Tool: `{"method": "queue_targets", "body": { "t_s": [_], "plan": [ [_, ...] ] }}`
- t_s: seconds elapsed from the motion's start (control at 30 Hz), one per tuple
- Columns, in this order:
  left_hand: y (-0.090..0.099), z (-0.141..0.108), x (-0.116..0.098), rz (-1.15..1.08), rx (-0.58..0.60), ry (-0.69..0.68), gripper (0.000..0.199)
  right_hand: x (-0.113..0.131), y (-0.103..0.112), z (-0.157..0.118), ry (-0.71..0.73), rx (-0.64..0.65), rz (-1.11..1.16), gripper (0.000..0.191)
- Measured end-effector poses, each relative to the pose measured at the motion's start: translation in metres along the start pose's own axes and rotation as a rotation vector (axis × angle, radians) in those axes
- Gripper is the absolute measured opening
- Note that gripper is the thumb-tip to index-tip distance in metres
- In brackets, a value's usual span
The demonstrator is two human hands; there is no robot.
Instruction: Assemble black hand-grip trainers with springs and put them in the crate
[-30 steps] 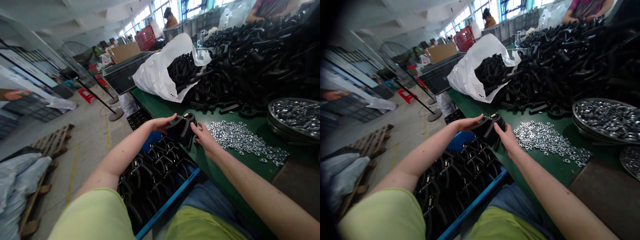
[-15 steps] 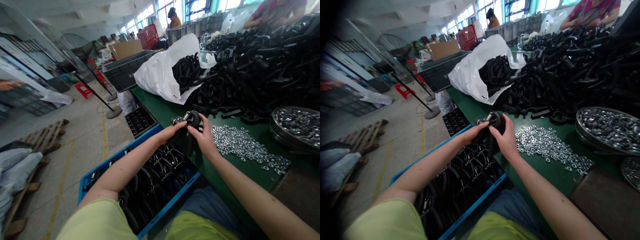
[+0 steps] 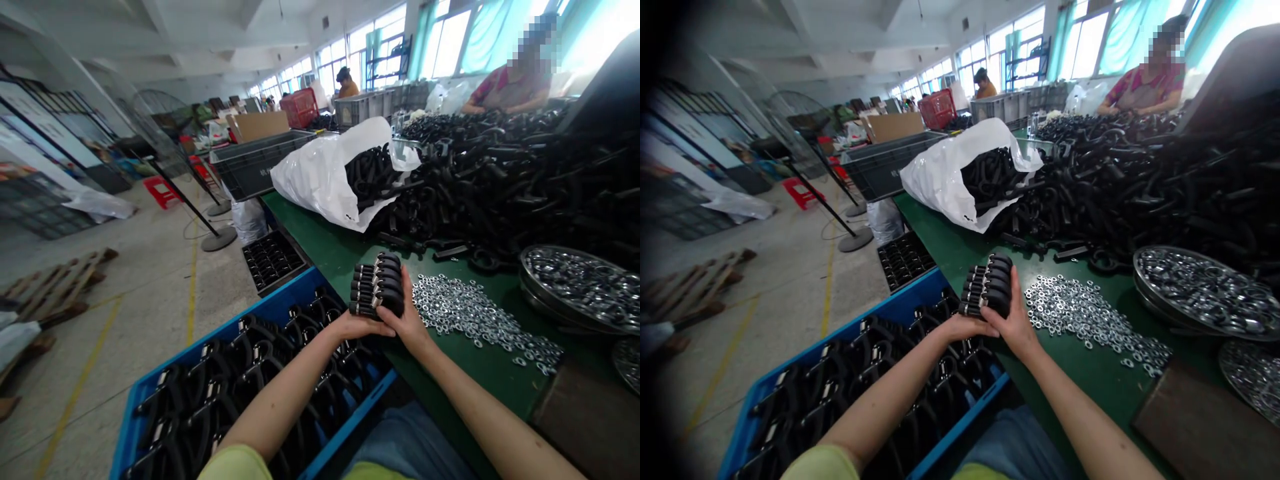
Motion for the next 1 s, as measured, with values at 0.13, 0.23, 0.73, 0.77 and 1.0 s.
{"method": "queue_targets", "body": {
  "t_s": [0.13, 0.23, 0.73, 0.77, 1.0],
  "plan": [
    [-0.003, 0.004, 0.003, 0.033, -0.097, -0.076, 0.046, 0.007, 0.002, -0.003, 0.012, -0.059, 0.082, 0.087],
    [-0.005, 0.008, 0.008, 0.048, -0.100, -0.124, 0.057, 0.007, 0.005, -0.006, 0.057, -0.062, 0.044, 0.091],
    [-0.006, 0.007, -0.005, 0.024, -0.066, -0.137, 0.064, 0.002, 0.003, -0.013, -0.037, -0.099, 0.160, 0.093],
    [-0.008, 0.000, -0.006, 0.031, -0.106, -0.145, 0.063, 0.008, 0.001, -0.016, -0.049, -0.090, 0.162, 0.093],
    [-0.030, -0.126, -0.015, -0.143, -0.590, 0.040, 0.059, 0.068, -0.030, -0.056, 0.064, 0.335, 0.151, 0.085]
  ]
}}
Point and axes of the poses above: each hand's wrist, its own z-axis towards the middle knuckle, its own y-axis out of the back of the hand, x = y × z, the point moved 1 cm from there along z, towards the middle knuckle, and after that the axes turned 2 degrees about -y, right-handed, at the moved point
